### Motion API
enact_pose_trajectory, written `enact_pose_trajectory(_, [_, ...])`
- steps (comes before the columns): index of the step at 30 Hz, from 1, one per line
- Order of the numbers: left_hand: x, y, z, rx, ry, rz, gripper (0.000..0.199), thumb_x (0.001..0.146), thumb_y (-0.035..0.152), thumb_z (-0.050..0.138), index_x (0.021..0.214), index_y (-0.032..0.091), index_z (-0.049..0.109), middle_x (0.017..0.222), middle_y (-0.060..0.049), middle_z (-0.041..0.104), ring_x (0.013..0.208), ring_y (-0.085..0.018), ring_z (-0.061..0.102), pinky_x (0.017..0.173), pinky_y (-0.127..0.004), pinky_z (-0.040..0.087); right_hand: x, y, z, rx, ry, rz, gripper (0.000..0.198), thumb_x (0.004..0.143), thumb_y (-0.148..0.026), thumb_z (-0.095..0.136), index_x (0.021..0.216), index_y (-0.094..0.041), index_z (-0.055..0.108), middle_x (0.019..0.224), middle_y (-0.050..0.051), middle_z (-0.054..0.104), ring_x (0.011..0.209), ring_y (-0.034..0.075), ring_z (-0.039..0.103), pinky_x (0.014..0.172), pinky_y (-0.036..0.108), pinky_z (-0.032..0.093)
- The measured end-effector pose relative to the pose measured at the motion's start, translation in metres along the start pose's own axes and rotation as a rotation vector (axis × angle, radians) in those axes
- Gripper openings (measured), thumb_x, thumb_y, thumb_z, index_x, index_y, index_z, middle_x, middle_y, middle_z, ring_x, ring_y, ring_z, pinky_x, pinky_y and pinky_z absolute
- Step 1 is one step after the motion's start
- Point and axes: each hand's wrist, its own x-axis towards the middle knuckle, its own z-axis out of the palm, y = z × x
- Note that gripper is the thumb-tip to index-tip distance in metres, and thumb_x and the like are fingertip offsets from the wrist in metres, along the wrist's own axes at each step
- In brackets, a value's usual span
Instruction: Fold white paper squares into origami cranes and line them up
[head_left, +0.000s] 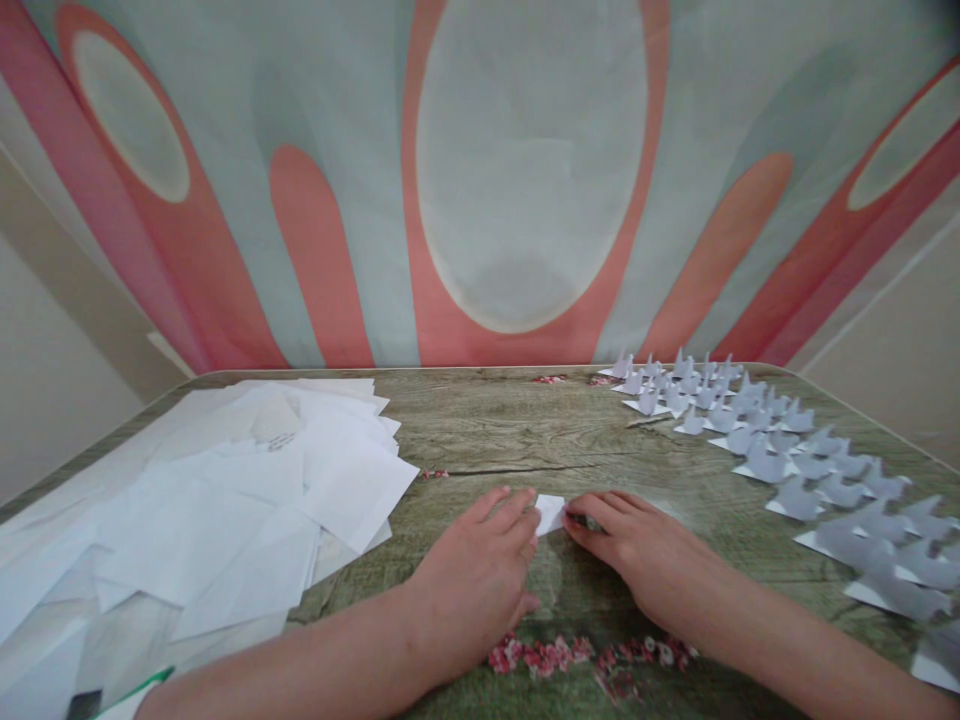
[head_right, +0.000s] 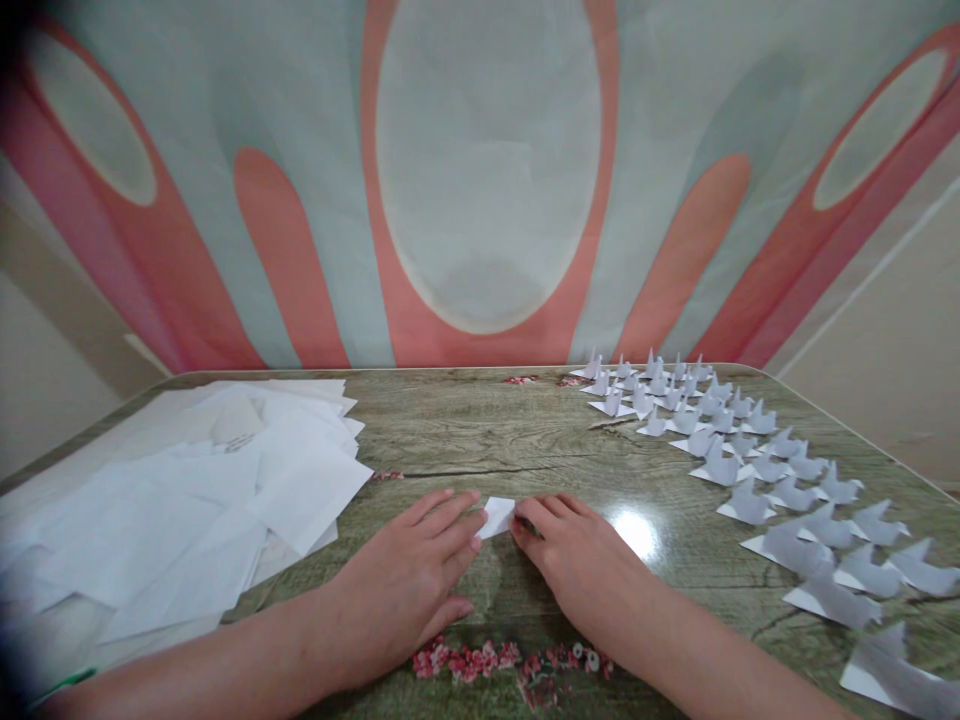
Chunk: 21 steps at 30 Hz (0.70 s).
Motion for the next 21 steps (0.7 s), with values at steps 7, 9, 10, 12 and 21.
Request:
enact_pose_trajectory(7, [-0.002,0.002,0.000,-0.034,-0.062,0.021,0.047,0.091,0.038,0.036,0.123,0.007,0.050,0.131,-0.012,0.048,0.126,-0.023,0.035,0.108,-0.037,0.012,-0.001,-0.001,0.006,-0.016,0.050,0.037,0.038,0.075,-0.002,0.050,0.109,-0.015,0.062,0.105,0.009,0.059,0.092,0.023,0.056,0.078,0.038,0.049])
enact_pose_trajectory(9, [-0.002,0.002,0.000,-0.033,-0.063,0.025,0.046,0.092,0.037,0.035,0.122,0.007,0.051,0.131,-0.012,0.047,0.126,-0.023,0.035,0.108,-0.037,0.012,-0.001,-0.002,0.012,-0.047,0.104,0.037,0.034,0.076,-0.003,0.051,0.106,-0.014,0.063,0.105,0.009,0.060,0.091,0.023,0.056,0.079,0.038,0.049])
enact_pose_trajectory(10, [-0.001,0.002,0.000,-0.032,-0.062,0.024,0.045,0.092,0.036,0.035,0.121,0.007,0.052,0.131,-0.012,0.048,0.126,-0.023,0.035,0.108,-0.037,0.012,-0.001,-0.003,0.015,-0.065,0.135,0.043,0.032,0.076,-0.004,0.051,0.103,-0.012,0.063,0.103,0.010,0.061,0.090,0.023,0.056,0.080,0.038,0.049])
enact_pose_trajectory(12, [-0.001,0.002,-0.001,-0.032,-0.062,0.024,0.045,0.092,0.036,0.035,0.119,0.007,0.054,0.130,-0.012,0.049,0.126,-0.023,0.036,0.108,-0.037,0.011,0.000,-0.005,0.020,-0.095,0.188,0.053,0.031,0.076,-0.004,0.052,0.104,-0.010,0.062,0.105,0.011,0.061,0.092,0.023,0.056,0.081,0.039,0.048])
enact_pose_trajectory(21, [-0.002,0.005,-0.005,-0.075,-0.068,-0.027,0.052,0.089,0.044,0.037,0.122,0.007,0.051,0.127,-0.012,0.051,0.117,-0.024,0.044,0.105,-0.036,0.020,0.005,-0.010,0.028,-0.126,0.183,0.028,0.043,0.078,-0.008,0.055,0.120,-0.016,0.051,0.117,0.011,0.055,0.104,0.025,0.051,0.084,0.040,0.046])
